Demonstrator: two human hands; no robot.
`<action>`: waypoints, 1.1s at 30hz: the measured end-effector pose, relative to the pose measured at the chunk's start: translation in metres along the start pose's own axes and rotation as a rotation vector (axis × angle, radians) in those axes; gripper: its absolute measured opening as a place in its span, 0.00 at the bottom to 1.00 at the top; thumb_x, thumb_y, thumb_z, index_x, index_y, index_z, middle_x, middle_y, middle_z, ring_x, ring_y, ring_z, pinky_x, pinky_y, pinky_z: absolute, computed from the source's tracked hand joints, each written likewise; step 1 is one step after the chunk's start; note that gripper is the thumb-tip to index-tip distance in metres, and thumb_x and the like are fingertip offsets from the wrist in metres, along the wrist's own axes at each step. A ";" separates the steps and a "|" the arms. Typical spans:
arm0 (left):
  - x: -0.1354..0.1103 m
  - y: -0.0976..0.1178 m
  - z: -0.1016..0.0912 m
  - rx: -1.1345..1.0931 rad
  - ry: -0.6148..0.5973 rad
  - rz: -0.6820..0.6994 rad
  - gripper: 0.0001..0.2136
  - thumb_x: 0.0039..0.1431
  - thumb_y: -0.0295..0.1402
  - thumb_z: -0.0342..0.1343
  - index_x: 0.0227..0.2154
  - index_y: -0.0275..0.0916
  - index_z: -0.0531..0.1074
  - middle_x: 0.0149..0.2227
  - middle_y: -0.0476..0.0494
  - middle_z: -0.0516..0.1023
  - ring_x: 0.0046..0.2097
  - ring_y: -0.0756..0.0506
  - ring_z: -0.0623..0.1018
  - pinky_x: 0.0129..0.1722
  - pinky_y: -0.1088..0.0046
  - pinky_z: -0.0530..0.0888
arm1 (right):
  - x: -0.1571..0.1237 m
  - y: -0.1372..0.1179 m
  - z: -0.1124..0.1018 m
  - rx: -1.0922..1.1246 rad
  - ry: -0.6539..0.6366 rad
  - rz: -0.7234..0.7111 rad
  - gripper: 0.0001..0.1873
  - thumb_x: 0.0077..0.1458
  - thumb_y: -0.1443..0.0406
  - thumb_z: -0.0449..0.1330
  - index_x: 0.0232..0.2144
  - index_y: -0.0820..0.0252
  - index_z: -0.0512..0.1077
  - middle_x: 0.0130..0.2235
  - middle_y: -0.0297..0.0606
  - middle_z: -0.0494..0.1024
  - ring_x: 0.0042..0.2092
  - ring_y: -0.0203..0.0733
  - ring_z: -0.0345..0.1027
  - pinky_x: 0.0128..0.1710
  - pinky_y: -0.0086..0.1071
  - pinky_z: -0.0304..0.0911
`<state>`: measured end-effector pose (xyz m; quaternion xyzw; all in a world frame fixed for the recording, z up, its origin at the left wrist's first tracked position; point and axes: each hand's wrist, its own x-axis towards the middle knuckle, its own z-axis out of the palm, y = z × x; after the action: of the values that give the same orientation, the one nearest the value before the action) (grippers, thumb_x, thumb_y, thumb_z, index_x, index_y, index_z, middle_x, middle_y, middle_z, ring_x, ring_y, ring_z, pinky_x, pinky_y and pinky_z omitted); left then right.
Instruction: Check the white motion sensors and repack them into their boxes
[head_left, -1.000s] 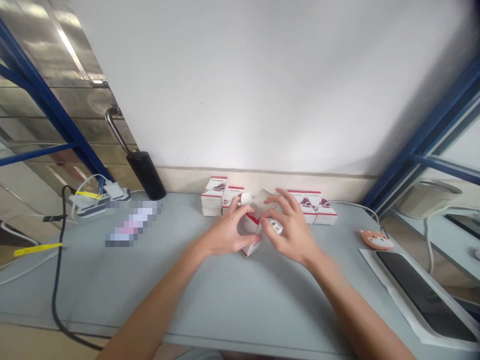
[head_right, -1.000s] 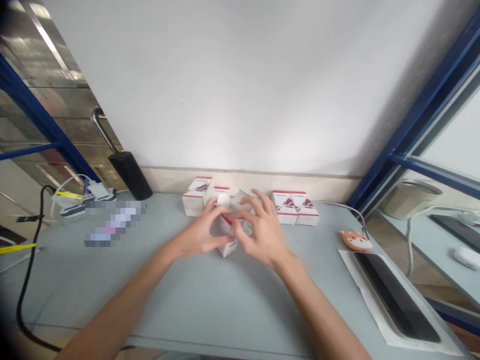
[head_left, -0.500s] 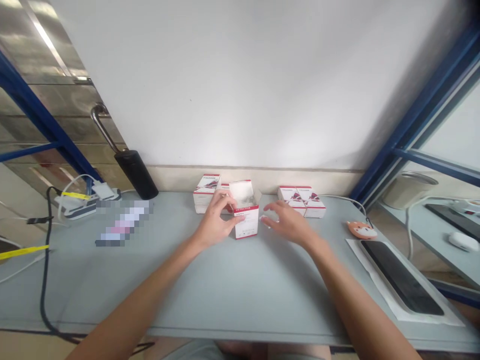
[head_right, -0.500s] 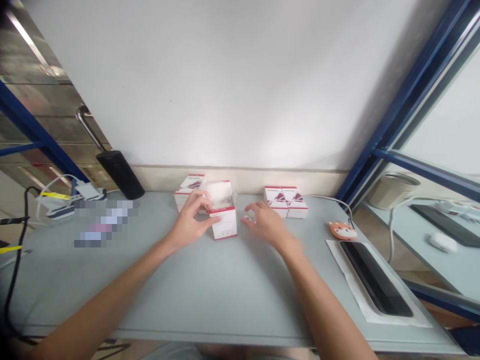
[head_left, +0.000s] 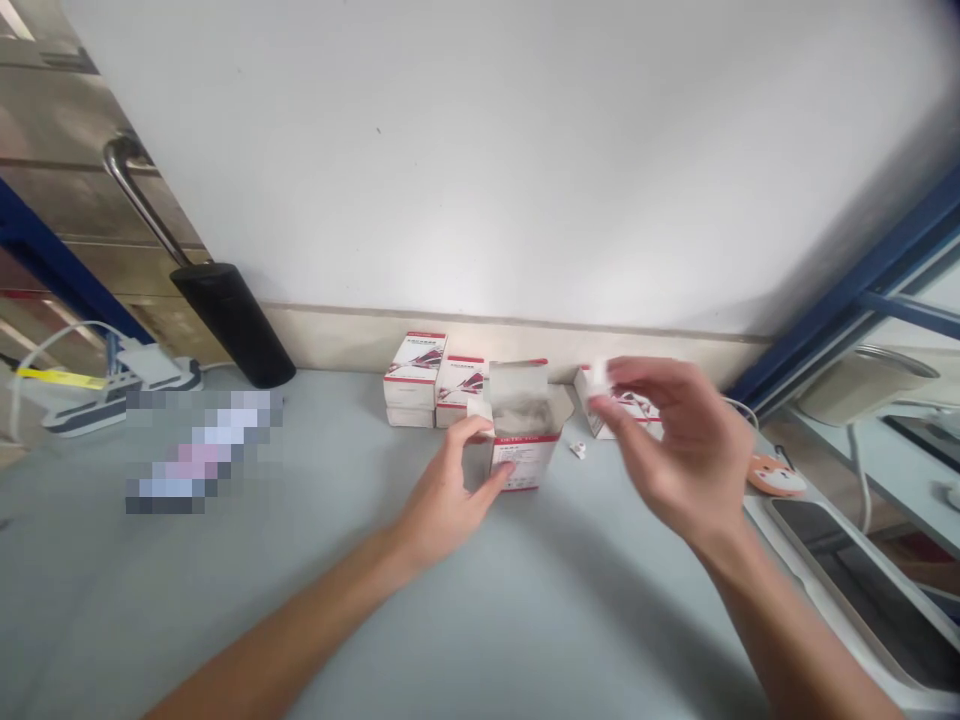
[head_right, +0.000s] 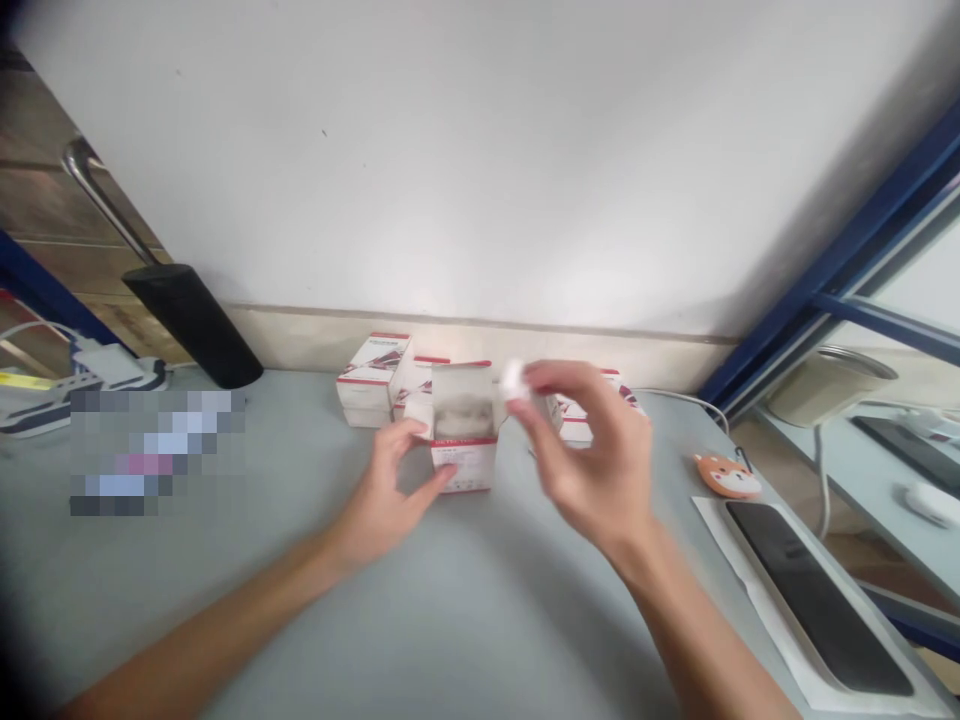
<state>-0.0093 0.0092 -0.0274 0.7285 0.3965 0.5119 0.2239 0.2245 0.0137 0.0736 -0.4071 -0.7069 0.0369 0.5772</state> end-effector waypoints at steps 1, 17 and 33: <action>-0.001 0.001 0.001 -0.015 0.004 0.010 0.22 0.68 0.34 0.61 0.59 0.52 0.59 0.55 0.43 0.73 0.55 0.42 0.78 0.57 0.59 0.76 | 0.005 -0.010 0.000 -0.045 -0.184 -0.060 0.07 0.65 0.63 0.63 0.46 0.50 0.76 0.48 0.40 0.82 0.48 0.49 0.78 0.48 0.42 0.74; 0.000 0.001 -0.006 0.054 0.070 0.199 0.30 0.66 0.29 0.61 0.65 0.54 0.55 0.55 0.42 0.73 0.53 0.42 0.78 0.55 0.59 0.78 | 0.011 0.002 0.002 -0.077 -0.442 -0.222 0.19 0.70 0.65 0.56 0.60 0.45 0.73 0.57 0.38 0.79 0.56 0.52 0.75 0.55 0.48 0.71; 0.000 0.029 -0.016 0.502 0.075 0.484 0.22 0.56 0.24 0.66 0.51 0.50 0.70 0.52 0.40 0.77 0.46 0.41 0.83 0.37 0.65 0.85 | -0.030 0.036 -0.019 0.010 0.068 0.076 0.07 0.58 0.66 0.69 0.40 0.52 0.78 0.39 0.37 0.82 0.40 0.47 0.77 0.41 0.41 0.72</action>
<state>-0.0138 -0.0091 0.0000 0.8144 0.3338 0.4629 -0.1050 0.2596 0.0107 0.0376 -0.4318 -0.6708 0.0484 0.6010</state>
